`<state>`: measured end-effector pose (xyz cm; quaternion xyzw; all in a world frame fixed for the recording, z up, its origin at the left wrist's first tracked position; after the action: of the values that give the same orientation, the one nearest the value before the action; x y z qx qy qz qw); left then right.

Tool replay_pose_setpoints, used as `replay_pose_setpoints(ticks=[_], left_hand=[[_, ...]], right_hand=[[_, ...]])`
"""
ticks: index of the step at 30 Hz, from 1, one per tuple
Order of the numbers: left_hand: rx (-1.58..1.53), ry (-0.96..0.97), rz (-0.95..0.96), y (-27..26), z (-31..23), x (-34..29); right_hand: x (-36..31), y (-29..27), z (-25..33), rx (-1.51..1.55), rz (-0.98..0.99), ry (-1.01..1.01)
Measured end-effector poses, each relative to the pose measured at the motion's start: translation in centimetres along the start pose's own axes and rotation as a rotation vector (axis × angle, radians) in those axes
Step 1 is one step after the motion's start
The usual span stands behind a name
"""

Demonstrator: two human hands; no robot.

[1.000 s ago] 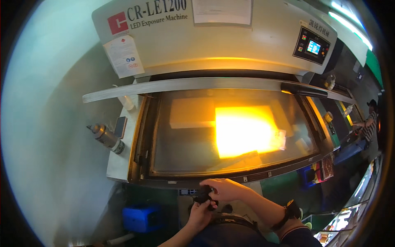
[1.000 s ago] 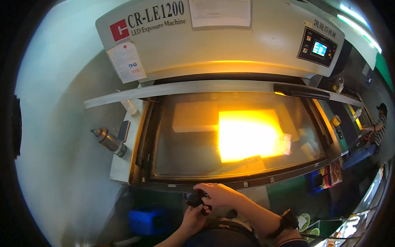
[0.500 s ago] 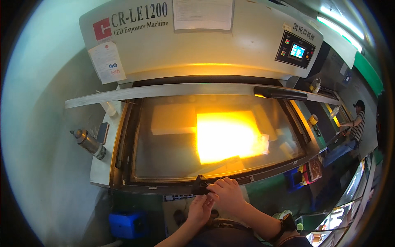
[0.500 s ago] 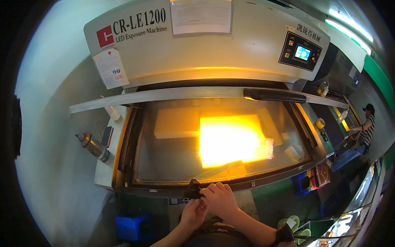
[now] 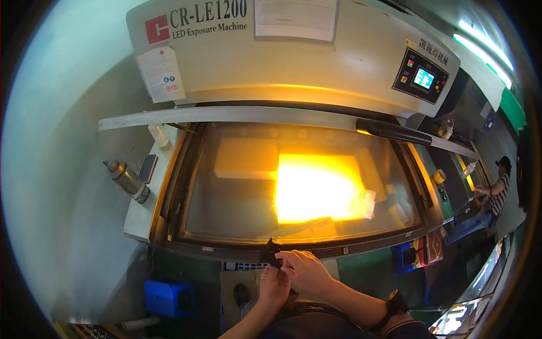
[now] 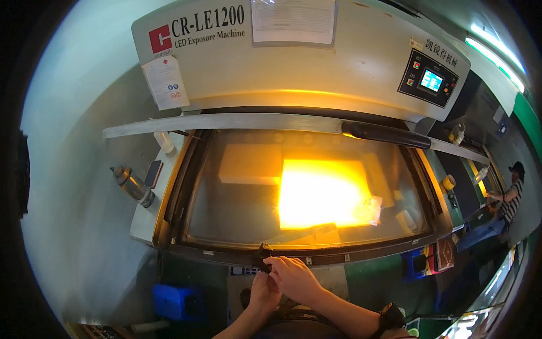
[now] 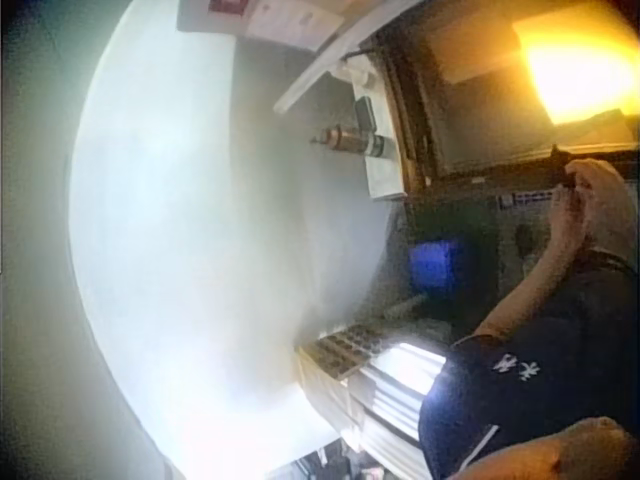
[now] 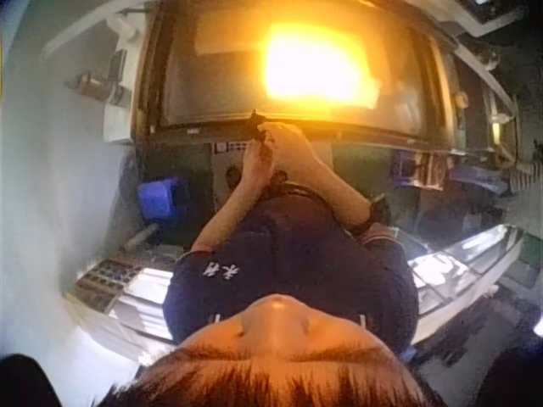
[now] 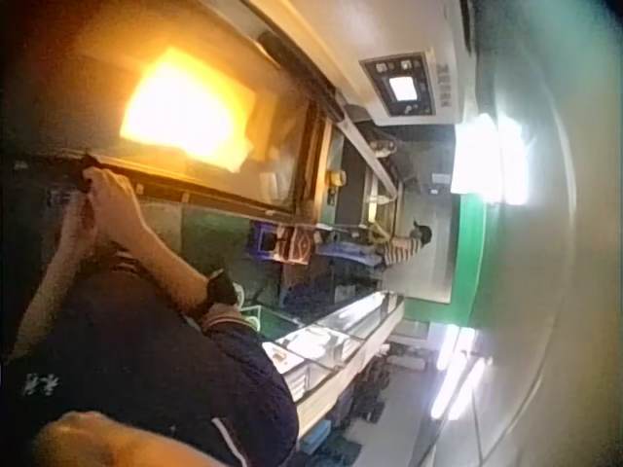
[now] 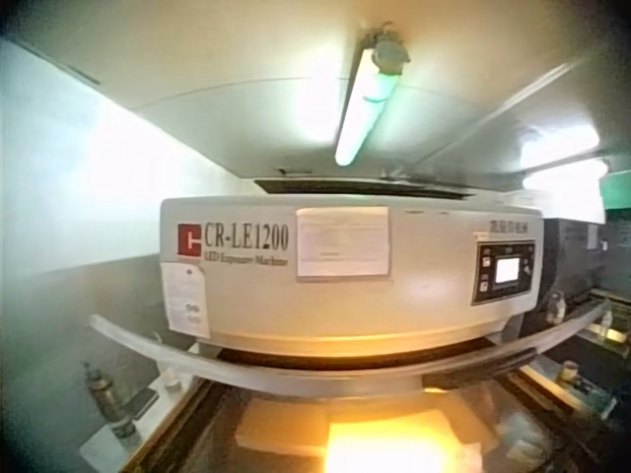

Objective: Operating an LED exposure machine by placing a datasheet and then a circuit board onto the processing bed.

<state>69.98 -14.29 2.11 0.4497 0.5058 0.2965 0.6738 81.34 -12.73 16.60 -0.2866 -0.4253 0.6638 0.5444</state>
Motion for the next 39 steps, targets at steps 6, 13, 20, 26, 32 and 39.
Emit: replay_pose_setpoints(ticks=[6,13,20,26,32,39], left_hand=[[0.193,0.017,0.245,4.7,0.8,-0.3],[0.111,0.102,0.483,9.6,1.7,0.6],[0.736,0.504,0.761,12.6,1.6,1.1],[0.394,0.25,0.569,15.2,1.8,-0.7],[0.72,0.46,0.818,15.1,1.0,-0.2],[0.899,0.451,0.967,14.7,-0.9,0.0]], right_hand=[[0.0,-1.6,0.6,-0.049,-0.024,-0.002],[0.5,-5.3,1.2,-0.008,0.026,0.029],[1.0,-7.4,1.9,0.044,0.054,0.112],[-0.2,-6.3,0.6,0.475,0.126,0.071],[-0.3,-7.8,1.4,0.524,0.108,-0.176],[0.8,-11.3,3.7,0.688,0.148,-0.465]])
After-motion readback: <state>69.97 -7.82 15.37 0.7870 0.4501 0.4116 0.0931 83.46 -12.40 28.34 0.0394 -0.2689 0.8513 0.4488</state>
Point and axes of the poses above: each hand's wrist, its own x-axis towards the middle knuckle, its own y-axis out of the palm, z = x × y, the point moved 2 cm from there along x, towards the middle knuckle, and after that the axes turned 15 degrees about -x, right-handed, at the moved point
